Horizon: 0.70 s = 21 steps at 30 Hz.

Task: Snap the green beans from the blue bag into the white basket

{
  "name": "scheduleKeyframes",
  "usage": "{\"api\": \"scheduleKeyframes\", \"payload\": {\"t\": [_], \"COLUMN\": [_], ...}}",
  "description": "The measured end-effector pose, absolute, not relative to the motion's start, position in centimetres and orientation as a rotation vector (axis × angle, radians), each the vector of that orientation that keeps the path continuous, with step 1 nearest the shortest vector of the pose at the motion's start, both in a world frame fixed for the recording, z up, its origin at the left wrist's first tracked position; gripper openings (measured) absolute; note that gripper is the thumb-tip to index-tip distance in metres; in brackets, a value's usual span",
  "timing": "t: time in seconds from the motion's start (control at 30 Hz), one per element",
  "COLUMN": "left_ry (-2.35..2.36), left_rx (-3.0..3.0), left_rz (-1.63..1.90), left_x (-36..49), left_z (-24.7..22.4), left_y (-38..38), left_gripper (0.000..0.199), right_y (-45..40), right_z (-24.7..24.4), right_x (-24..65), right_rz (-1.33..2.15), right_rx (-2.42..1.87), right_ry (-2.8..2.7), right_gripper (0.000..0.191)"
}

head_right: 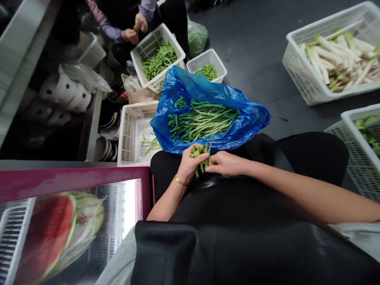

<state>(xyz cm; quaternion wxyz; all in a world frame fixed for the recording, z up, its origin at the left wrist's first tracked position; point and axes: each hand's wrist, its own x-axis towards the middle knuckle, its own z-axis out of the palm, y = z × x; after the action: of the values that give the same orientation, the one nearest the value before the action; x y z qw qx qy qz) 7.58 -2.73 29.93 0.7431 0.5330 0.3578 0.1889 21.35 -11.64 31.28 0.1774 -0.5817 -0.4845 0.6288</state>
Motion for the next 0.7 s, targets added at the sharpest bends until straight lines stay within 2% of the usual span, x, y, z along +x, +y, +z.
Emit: {"api": "scheduleKeyframes", "payload": {"t": [0.1, 0.17, 0.2, 0.33, 0.4, 0.47, 0.53, 0.63, 0.7], "left_ry": [0.765, 0.761, 0.762, 0.751, 0.728, 0.700, 0.669, 0.611, 0.615], "left_rx": [1.220, 1.224, 1.208, 1.101, 1.086, 1.088, 1.105, 1.193, 1.279], "left_rz": [0.416, 0.394, 0.370, 0.288, 0.258, 0.224, 0.215, 0.233, 0.278], "left_x": [7.6, 7.6, 7.6, 7.5, 7.5, 7.5, 7.5, 7.4, 6.9], "left_z": [30.0, 30.0, 29.9, 29.7, 29.8, 30.1, 30.6, 31.8, 32.8], "left_y": [-3.0, -3.2, -3.3, -3.3, -3.1, -3.1, -3.4, -3.6, -2.7], "left_gripper": [0.035, 0.035, 0.035, 0.037, 0.038, 0.038, 0.038, 0.036, 0.033], "right_y": [-11.5, -11.6, -11.7, -12.4, -12.7, -12.7, -12.4, -11.9, -11.7], "right_z": [31.5, 32.1, 32.5, 33.6, 33.6, 33.5, 33.6, 33.5, 33.1], "right_x": [21.6, 22.7, 23.4, 26.4, 27.0, 26.6, 25.6, 23.8, 23.5], "right_rz": [1.885, 1.769, 1.593, 0.529, 0.380, 0.495, 0.739, 1.123, 1.258], "right_rx": [-1.615, -1.605, -1.649, -1.921, -1.824, -1.627, -1.503, -1.407, -1.327], "right_ry": [-1.433, -1.650, -1.768, -1.986, -2.157, -2.283, -2.123, -1.351, -0.913], "right_gripper": [0.037, 0.039, 0.039, 0.038, 0.033, 0.034, 0.037, 0.037, 0.038]}}
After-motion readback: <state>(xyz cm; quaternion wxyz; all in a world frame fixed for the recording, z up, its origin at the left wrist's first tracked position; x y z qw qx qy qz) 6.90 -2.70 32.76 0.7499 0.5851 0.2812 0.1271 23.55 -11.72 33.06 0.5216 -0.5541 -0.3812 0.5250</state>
